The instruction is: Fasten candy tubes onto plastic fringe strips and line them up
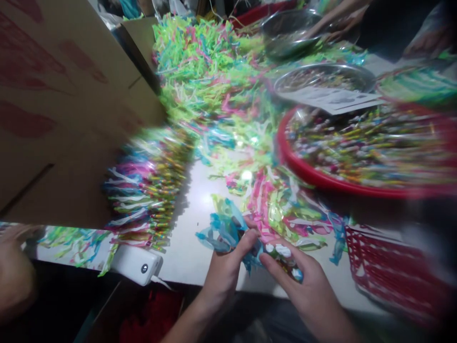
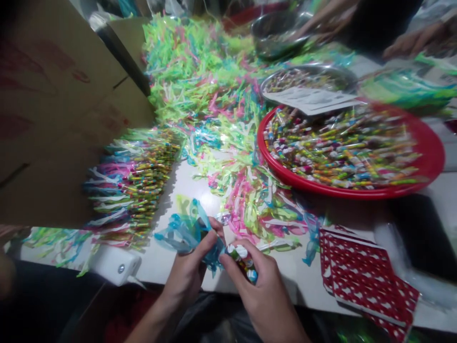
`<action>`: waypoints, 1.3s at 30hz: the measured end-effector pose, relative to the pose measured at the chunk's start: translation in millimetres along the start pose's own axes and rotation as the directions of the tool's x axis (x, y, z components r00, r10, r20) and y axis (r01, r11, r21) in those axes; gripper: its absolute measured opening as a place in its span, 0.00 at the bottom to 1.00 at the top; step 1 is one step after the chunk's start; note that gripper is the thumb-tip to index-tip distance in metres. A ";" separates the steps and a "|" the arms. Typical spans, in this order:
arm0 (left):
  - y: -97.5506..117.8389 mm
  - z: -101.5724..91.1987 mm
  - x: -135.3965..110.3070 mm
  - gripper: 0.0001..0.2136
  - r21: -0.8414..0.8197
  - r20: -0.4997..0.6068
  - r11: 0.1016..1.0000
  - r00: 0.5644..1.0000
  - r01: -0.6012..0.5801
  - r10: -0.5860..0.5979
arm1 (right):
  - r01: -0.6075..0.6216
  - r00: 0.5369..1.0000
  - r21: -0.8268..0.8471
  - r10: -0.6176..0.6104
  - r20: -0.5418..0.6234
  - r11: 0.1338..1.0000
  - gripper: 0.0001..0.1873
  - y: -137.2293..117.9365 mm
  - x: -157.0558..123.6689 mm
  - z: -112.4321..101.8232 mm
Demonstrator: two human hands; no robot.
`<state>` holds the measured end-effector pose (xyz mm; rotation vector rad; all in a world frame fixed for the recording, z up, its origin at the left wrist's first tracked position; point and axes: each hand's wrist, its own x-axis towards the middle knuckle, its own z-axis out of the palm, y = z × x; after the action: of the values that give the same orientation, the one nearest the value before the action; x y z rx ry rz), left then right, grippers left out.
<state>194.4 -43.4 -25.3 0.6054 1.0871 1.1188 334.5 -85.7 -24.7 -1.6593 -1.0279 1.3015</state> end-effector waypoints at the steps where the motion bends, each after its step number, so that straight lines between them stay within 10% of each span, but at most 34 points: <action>1: -0.9 -2.5 0.5 0.18 -0.021 0.004 1.000 1.000 0.017 -0.017 | -0.003 1.000 -0.034 0.003 -0.022 0.999 0.25 0.1 1.0 -5.1; 5: 5.0 -21.3 10.4 0.22 -0.094 0.100 0.990 0.990 0.105 -0.095 | 0.090 0.990 -0.231 -0.111 -0.081 0.969 0.22 1.6 13.0 -48.6; 10: 15.5 -44.6 24.2 0.23 -0.052 0.306 0.984 0.941 0.170 -0.147 | 0.431 0.902 -0.411 -0.377 0.208 0.804 0.13 -9.2 27.5 -105.1; 15: 21.8 -28.8 9.3 0.20 0.366 0.590 0.887 0.667 0.281 -0.455 | 0.687 0.707 -0.421 -0.413 0.574 0.593 0.15 -24.7 27.3 -94.9; 18: 25.2 -14.2 -6.8 0.15 0.435 0.546 0.888 0.740 0.149 -0.392 | 0.768 0.641 -0.464 -0.534 0.551 0.442 0.23 -28.9 25.2 -73.5; 21: 30.1 -15.1 -14.5 0.11 0.519 0.522 0.843 0.833 -0.141 -0.182 | 0.737 0.675 -0.454 -0.584 0.451 0.501 0.25 -32.5 22.0 -61.9; 24: 33.4 -27.3 -13.1 0.12 0.576 0.621 0.627 0.779 -0.526 0.083 | 0.645 0.764 -0.416 -0.521 0.381 0.641 0.28 -37.4 18.4 -61.5; 28: 33.9 -35.7 -11.0 0.16 0.543 0.742 0.180 0.569 -0.820 0.354 | 0.525 0.847 -0.347 -0.439 0.299 0.777 0.17 -44.9 13.7 -62.5; 33: 45.2 -24.0 -19.4 0.13 0.474 0.853 -0.287 0.352 -0.833 0.387 | 0.539 0.842 -0.408 -0.483 0.240 0.737 0.13 -48.1 6.2 -59.3; 39: 59.7 -14.8 -28.6 0.12 0.382 0.920 -0.463 0.282 -0.800 0.271 | 0.630 0.771 -0.433 -0.585 0.251 0.645 0.15 -49.6 -4.2 -57.6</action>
<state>155.4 -50.0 29.9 2.9959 0.8369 0.7951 383.8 -76.3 32.6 -1.3842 -1.9073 0.6746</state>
